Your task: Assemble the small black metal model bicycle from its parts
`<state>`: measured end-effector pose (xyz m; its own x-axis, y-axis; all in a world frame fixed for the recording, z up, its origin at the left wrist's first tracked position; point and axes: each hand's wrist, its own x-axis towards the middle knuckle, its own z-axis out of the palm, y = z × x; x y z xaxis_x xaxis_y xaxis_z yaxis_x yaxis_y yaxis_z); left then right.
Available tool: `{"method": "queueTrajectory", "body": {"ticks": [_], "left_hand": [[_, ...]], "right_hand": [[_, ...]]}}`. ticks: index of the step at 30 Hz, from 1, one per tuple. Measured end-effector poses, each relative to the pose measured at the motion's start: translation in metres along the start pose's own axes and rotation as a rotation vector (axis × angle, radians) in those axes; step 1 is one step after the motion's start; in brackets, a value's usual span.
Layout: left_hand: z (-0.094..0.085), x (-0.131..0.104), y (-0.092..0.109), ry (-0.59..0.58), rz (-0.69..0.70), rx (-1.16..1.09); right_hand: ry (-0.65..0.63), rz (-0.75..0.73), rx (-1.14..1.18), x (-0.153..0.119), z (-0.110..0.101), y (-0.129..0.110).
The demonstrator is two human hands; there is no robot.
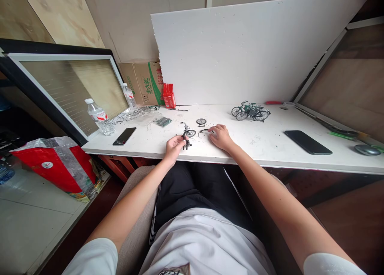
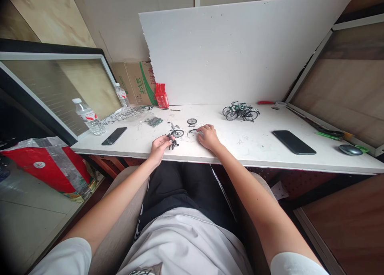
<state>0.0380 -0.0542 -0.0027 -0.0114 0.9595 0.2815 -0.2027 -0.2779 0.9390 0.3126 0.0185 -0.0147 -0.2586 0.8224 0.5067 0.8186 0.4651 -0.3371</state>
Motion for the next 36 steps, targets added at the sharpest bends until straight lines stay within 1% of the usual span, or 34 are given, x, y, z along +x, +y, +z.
{"method": "queueTrajectory", "body": {"ticks": [8, 15, 23, 29, 36], "left_hand": [[-0.0028, 0.0006, -0.0042, -0.028, 0.013, 0.037], [-0.002, 0.0005, -0.0041, -0.014, -0.017, 0.035], [-0.0011, -0.0011, -0.0015, -0.021, -0.003, 0.057], [-0.0022, -0.0006, -0.0035, -0.008, -0.009, 0.075], [-0.0012, 0.0011, -0.006, -0.007, -0.002, 0.063]], "right_hand": [[-0.009, 0.025, -0.007, -0.0001, 0.0019, -0.0003], [-0.026, 0.036, -0.014, 0.0011, 0.0041, 0.0022], [-0.026, 0.044, -0.031, 0.0025, 0.0064, 0.004], [-0.043, 0.037, -0.048, 0.0024, 0.0057, 0.004], [-0.035, 0.03, -0.042, 0.0022, 0.0065, 0.0045]]}}
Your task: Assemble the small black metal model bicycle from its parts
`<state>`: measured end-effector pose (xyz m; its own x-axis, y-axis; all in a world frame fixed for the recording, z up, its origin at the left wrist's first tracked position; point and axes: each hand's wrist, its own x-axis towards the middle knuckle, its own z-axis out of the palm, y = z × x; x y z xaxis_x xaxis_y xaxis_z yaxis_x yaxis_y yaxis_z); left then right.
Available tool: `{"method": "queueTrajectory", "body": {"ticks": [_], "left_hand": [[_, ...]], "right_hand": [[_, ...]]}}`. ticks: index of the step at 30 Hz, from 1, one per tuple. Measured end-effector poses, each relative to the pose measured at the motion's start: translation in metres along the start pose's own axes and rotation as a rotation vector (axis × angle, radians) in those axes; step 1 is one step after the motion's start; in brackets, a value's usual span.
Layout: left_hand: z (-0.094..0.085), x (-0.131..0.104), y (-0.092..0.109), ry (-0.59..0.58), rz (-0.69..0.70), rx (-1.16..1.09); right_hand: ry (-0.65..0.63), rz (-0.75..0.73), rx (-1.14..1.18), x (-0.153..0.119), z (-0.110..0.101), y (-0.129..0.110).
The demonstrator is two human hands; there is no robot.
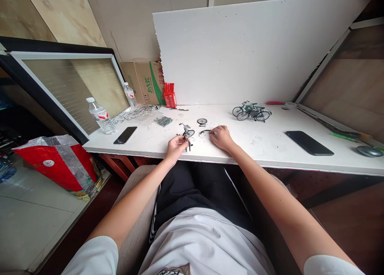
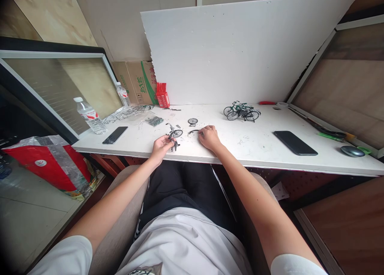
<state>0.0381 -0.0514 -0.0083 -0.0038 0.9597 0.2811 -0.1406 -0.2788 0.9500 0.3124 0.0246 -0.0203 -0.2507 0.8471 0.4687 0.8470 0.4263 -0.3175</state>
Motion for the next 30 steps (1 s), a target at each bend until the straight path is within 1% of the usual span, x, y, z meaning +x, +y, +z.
{"method": "queueTrajectory", "body": {"ticks": [12, 16, 18, 21, 25, 30], "left_hand": [[-0.002, 0.001, -0.004, -0.012, 0.016, 0.036], [-0.001, 0.001, -0.003, -0.01, 0.023, 0.04], [-0.001, 0.001, -0.003, -0.019, 0.027, 0.041], [-0.001, 0.001, -0.002, -0.027, 0.031, 0.047], [-0.002, 0.001, -0.001, -0.028, 0.033, 0.046], [-0.002, 0.002, -0.002, -0.039, 0.036, 0.037]], "right_hand": [[0.003, 0.011, -0.007, 0.001, 0.001, 0.0], [0.054, 0.014, 0.052, -0.001, -0.005, -0.007], [0.111, 0.018, 0.134, -0.002, -0.01, -0.01], [0.158, 0.084, 0.369, -0.001, -0.015, -0.013], [0.116, 0.186, 0.657, 0.001, -0.018, -0.012], [0.072, 0.249, 0.924, 0.002, -0.022, -0.014]]}}
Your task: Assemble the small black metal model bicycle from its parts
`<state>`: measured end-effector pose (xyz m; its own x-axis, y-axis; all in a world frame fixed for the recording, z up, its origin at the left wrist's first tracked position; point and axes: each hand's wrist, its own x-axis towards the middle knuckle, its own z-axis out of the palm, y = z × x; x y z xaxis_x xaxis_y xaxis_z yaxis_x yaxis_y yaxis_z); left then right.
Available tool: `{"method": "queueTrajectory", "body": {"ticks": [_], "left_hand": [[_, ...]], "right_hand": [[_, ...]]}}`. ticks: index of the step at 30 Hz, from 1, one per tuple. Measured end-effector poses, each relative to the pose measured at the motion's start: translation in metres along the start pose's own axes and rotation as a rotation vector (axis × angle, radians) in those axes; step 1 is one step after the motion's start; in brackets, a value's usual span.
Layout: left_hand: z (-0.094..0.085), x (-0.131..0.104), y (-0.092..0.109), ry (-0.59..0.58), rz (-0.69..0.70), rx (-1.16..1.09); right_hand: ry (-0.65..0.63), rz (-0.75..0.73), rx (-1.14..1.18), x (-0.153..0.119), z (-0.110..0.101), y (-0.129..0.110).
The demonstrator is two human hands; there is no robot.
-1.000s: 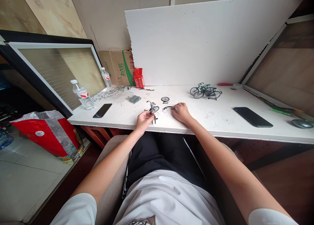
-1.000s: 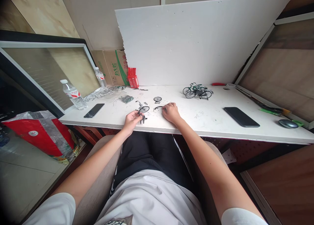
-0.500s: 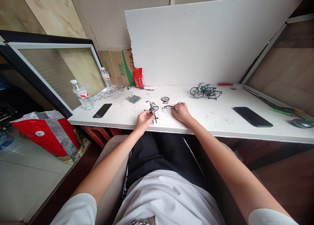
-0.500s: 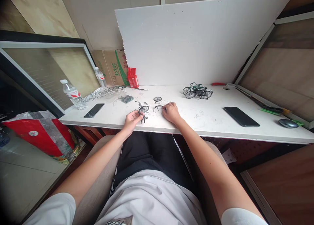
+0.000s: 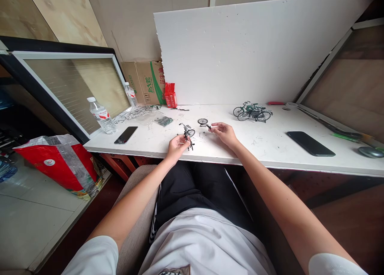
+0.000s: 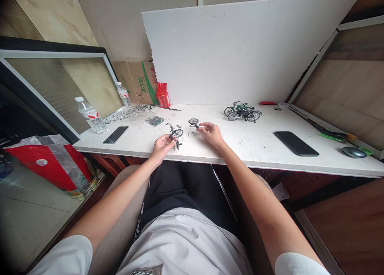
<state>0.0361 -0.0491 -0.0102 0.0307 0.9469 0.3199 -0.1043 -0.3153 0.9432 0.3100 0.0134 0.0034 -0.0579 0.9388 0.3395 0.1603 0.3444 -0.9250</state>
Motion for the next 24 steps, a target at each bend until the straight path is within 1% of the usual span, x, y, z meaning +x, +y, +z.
{"method": "queueTrajectory", "body": {"ticks": [6, 15, 24], "left_hand": [[-0.0005, 0.0, -0.0025, 0.011, 0.004, 0.004], [0.0007, -0.0007, -0.0015, 0.011, 0.012, 0.014], [0.001, -0.0016, -0.0013, 0.011, 0.008, 0.013]], "right_hand": [[-0.036, -0.039, 0.01, -0.0022, 0.0018, -0.0052], [-0.066, -0.07, 0.038, -0.001, 0.0014, -0.0007], [-0.073, -0.032, -0.052, -0.0029, 0.0025, -0.0017]]}}
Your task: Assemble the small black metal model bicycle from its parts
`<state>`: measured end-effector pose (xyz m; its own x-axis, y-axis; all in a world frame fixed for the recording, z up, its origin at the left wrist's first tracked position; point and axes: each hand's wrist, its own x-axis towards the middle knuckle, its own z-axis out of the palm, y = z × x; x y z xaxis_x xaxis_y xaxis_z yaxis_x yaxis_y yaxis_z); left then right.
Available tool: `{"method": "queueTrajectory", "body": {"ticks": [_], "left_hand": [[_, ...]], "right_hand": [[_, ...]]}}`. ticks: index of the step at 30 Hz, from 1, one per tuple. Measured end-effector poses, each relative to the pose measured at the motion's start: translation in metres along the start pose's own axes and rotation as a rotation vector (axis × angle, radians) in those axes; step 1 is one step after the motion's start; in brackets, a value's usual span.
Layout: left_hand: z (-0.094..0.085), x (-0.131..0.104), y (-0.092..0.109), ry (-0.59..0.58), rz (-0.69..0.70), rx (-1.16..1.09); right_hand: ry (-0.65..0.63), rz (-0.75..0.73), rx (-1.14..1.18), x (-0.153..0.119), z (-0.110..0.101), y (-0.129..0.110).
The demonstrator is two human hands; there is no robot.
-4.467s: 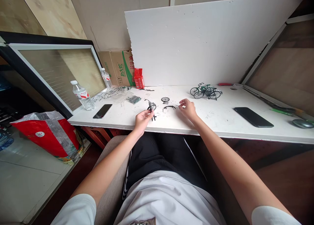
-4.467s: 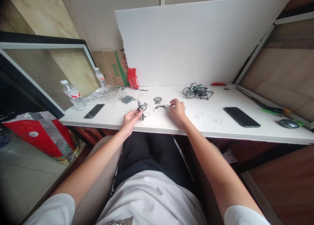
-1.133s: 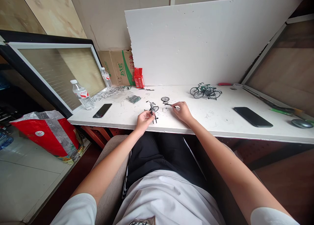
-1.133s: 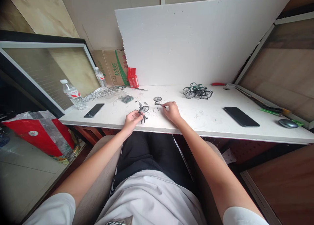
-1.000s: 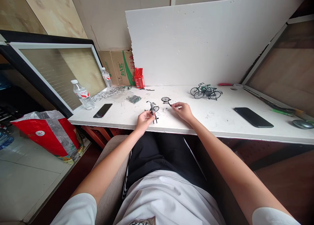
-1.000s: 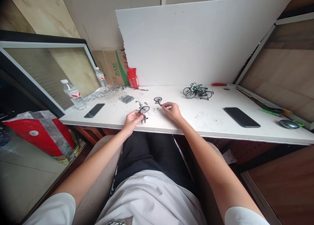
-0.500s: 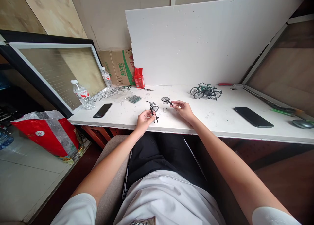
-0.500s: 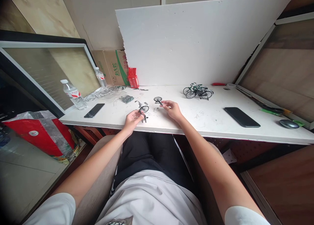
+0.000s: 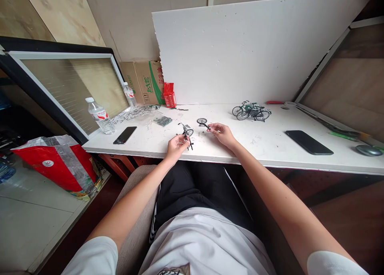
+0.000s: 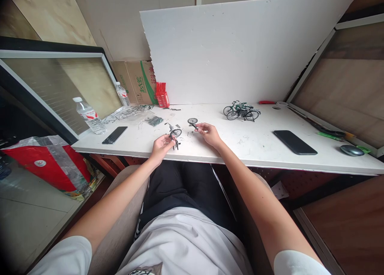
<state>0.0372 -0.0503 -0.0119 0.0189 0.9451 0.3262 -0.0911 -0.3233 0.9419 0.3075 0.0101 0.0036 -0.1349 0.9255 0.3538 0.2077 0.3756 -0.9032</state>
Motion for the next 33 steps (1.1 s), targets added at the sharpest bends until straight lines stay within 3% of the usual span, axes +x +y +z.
{"method": "queueTrajectory", "body": {"ticks": [13, 18, 24, 28, 33], "left_hand": [[0.0, 0.0, -0.001, 0.004, -0.006, 0.011], [-0.004, 0.003, 0.003, 0.014, 0.018, 0.013], [-0.017, 0.015, 0.008, 0.116, 0.03, -0.019], [-0.028, 0.023, 0.006, 0.165, 0.064, 0.005], [-0.044, 0.031, 0.004, 0.239, 0.08, 0.018]], "right_hand": [[-0.01, -0.034, -0.053, -0.002, 0.0, -0.001], [0.109, -0.015, -0.238, 0.001, -0.003, 0.006], [0.212, 0.003, -0.64, 0.002, -0.003, 0.012], [0.183, 0.029, -0.703, 0.001, -0.003, 0.014], [0.248, -0.018, -0.709, -0.001, -0.002, 0.012]]}}
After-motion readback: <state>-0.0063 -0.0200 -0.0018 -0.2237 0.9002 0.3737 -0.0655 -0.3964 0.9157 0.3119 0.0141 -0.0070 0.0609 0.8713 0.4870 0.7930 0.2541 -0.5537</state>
